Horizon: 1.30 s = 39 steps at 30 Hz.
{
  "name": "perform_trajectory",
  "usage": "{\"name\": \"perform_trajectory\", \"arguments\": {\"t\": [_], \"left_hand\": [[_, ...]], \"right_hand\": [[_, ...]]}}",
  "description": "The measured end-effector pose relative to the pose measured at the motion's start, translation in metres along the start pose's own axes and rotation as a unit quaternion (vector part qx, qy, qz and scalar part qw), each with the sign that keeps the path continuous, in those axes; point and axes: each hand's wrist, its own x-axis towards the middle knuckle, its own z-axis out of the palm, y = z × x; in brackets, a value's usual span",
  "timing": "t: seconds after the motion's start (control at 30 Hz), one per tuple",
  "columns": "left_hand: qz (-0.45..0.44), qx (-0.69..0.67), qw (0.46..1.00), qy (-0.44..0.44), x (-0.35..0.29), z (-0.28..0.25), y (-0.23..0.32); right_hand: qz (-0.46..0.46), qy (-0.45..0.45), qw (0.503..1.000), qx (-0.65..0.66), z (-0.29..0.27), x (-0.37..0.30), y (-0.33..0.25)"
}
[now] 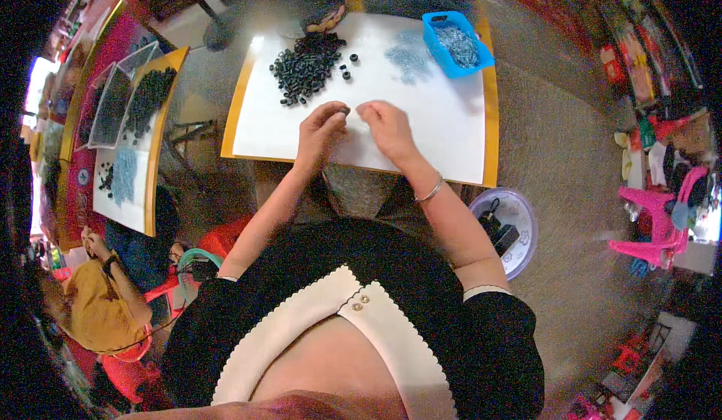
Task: Assembling small plastic or rubber ring-like components at a workbench.
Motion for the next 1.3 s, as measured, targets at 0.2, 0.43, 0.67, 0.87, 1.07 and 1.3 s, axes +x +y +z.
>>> {"name": "perform_trajectory", "arguments": {"t": [0.2, 0.43, 0.67, 0.87, 1.07, 1.3], "left_hand": [[-0.027, -0.097, 0.995, 0.024, 0.002, 0.0, -0.001], [-0.064, -0.171, 0.983, 0.025, 0.006, -0.012, 0.001], [-0.075, -0.24, 0.968, 0.007, 0.011, -0.018, 0.001], [-0.059, -0.223, 0.973, -0.025, 0.011, -0.022, -0.006], [-0.073, -0.174, 0.977, -0.103, 0.005, -0.027, -0.002], [-0.081, -0.283, 0.947, -0.127, 0.001, -0.041, -0.005]], "right_hand": [[-0.295, 0.233, 0.819, -0.434, -0.048, 0.059, 0.01], [-0.301, 0.168, 0.838, -0.423, -0.033, 0.059, 0.001], [-0.309, -0.004, 0.9, -0.308, 0.013, 0.018, -0.033], [-0.345, -0.033, 0.833, -0.431, 0.016, 0.019, -0.036], [-0.131, -0.082, 0.93, -0.334, 0.011, 0.009, -0.042], [-0.043, -0.089, 0.988, -0.12, 0.015, 0.016, -0.037]]}}
